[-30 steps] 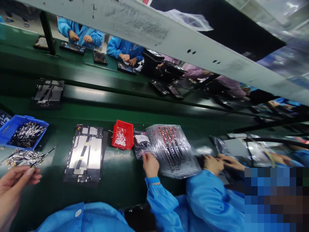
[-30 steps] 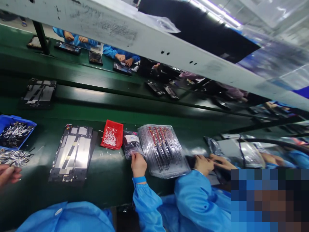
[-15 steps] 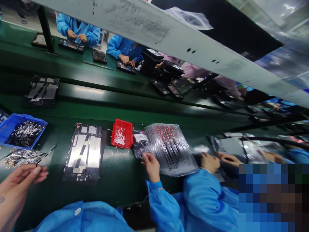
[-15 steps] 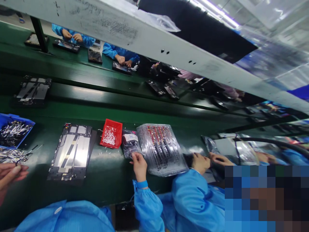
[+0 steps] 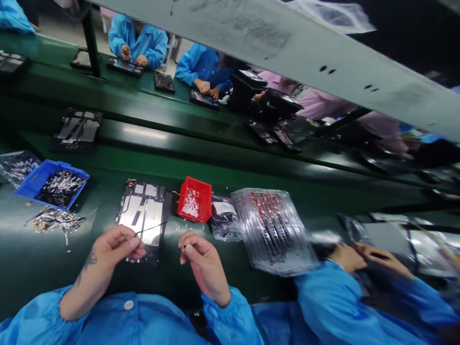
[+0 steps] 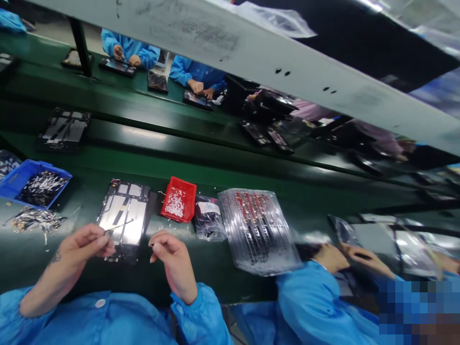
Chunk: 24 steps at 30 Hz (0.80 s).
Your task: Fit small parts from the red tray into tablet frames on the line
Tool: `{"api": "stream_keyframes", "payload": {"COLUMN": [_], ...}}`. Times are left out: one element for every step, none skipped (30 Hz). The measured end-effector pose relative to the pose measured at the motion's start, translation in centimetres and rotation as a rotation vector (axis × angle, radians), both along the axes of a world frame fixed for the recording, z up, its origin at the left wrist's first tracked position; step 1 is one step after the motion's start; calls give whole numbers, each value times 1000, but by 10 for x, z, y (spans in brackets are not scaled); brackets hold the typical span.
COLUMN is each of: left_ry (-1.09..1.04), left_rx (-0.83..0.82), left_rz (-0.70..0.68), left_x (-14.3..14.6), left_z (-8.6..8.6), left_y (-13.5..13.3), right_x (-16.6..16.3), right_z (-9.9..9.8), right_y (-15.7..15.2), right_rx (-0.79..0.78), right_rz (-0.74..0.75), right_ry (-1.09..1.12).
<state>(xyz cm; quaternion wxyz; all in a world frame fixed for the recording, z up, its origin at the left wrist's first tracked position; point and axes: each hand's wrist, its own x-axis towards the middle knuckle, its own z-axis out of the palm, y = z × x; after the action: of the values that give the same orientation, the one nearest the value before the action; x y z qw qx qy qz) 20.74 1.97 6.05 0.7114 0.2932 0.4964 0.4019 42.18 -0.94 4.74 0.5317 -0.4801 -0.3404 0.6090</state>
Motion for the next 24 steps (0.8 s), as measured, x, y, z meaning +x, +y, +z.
{"api": "stream_keyframes", "payload": {"left_ry": [-19,-37,-52,-65,-76,-87,-98,-108,-117,-122,-122,-122,-123,-125,-130,-136,-138,-131,-116,-97,-76,-56,-38,-24], "left_rx": [-13,-27,-38,-46,-47,-45,-38,-27,-11,10,31,50,69,87,104,124,142,159,173,184,193,200,211,225], "left_rz": [-16,-28,-30,-26,-14,1,22,46,74,107,141,169,191,208,225,243,263,284,306,322,330,334,335,329], "left_x": [2,4,5,5,6,6,8,10,12,16,19,24,28,32,36,40,43,45,46,47,47,47,47,47], "left_z": [1,2,2,2,2,2,1,0,-2,-3,-4,-5,-6,-7,-7,-8,-8,-9,-10,-12,-13,-15,-16,-17], "left_y": [0,1,1,2,2,2,2,2,2,1,1,1,1,0,0,-1,-1,-2,-3,-4,-5,-6,-7,-8], "right_x": [-4,-7,-10,-13,-16,-19,-22,-26,-30,-35,-40,-45,-50,-55,-59,-64,-67,-71,-74,-76,-78,-80,-81,-82], "right_z": [1,1,2,2,3,2,2,1,0,-1,-2,-3,-4,-5,-5,-5,-5,-5,-5,-5,-5,-5,-6,-6], "right_y": [3,5,7,8,9,10,10,10,10,11,11,12,13,14,15,16,17,17,18,18,18,18,17,17], "right_rx": [8,12,13,11,5,0,-1,-1,0,0,-1,-6,-15,-24,-34,-45,-55,-64,-75,-84,-91,-95,-96,-92], "right_rz": [32,60,81,96,108,113,111,107,96,83,69,56,44,29,9,-15,-42,-68,-91,-108,-120,-128,-135,-142], "right_ry": [-2,-6,-10,-11,-7,3,15,27,38,46,51,56,61,68,77,89,102,115,125,132,136,136,134,131]}}
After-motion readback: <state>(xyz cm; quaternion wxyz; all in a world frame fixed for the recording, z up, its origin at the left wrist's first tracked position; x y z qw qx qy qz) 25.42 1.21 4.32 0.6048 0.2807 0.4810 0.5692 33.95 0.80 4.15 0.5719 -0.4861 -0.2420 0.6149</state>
